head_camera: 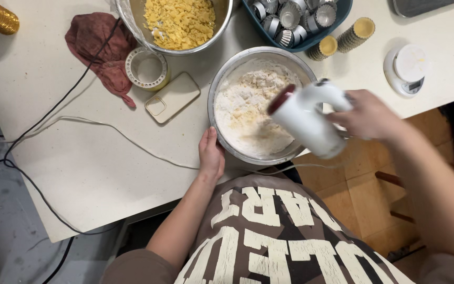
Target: The person pours a yellow liquid into a bowl of flour and then uses a hand mixer to blend the ingredients into a crumbly mixture. The person handles a plastic container, a metal bowl, and a hand mixer during the process.
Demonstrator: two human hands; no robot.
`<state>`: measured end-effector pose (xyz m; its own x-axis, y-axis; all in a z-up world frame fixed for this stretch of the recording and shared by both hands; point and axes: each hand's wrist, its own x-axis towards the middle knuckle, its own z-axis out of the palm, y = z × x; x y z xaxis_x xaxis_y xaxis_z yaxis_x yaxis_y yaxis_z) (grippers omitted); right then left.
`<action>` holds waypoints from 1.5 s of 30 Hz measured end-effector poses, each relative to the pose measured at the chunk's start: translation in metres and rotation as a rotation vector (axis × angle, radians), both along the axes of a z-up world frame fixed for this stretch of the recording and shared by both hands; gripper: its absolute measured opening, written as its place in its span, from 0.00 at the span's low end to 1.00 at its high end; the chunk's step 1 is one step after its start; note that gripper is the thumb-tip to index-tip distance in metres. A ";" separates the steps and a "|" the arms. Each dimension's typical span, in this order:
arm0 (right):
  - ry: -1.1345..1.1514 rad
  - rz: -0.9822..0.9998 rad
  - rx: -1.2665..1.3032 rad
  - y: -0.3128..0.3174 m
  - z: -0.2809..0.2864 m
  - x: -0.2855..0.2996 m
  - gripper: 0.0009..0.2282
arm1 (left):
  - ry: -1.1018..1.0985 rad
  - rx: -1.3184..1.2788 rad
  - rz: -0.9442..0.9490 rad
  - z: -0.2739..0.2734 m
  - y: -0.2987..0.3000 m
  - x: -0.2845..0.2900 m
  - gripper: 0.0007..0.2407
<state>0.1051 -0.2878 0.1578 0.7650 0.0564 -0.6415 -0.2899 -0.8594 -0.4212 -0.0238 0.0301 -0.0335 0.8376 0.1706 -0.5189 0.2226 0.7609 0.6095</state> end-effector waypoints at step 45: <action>-0.549 0.038 -0.001 0.002 -0.012 -0.034 0.09 | -0.023 -0.130 -0.190 0.003 0.015 0.007 0.20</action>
<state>0.0708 -0.2854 0.1456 0.9848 0.0899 -0.1486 0.0034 -0.8655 -0.5010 -0.0164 0.0449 -0.0309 0.8602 -0.0589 -0.5066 0.3569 0.7791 0.5154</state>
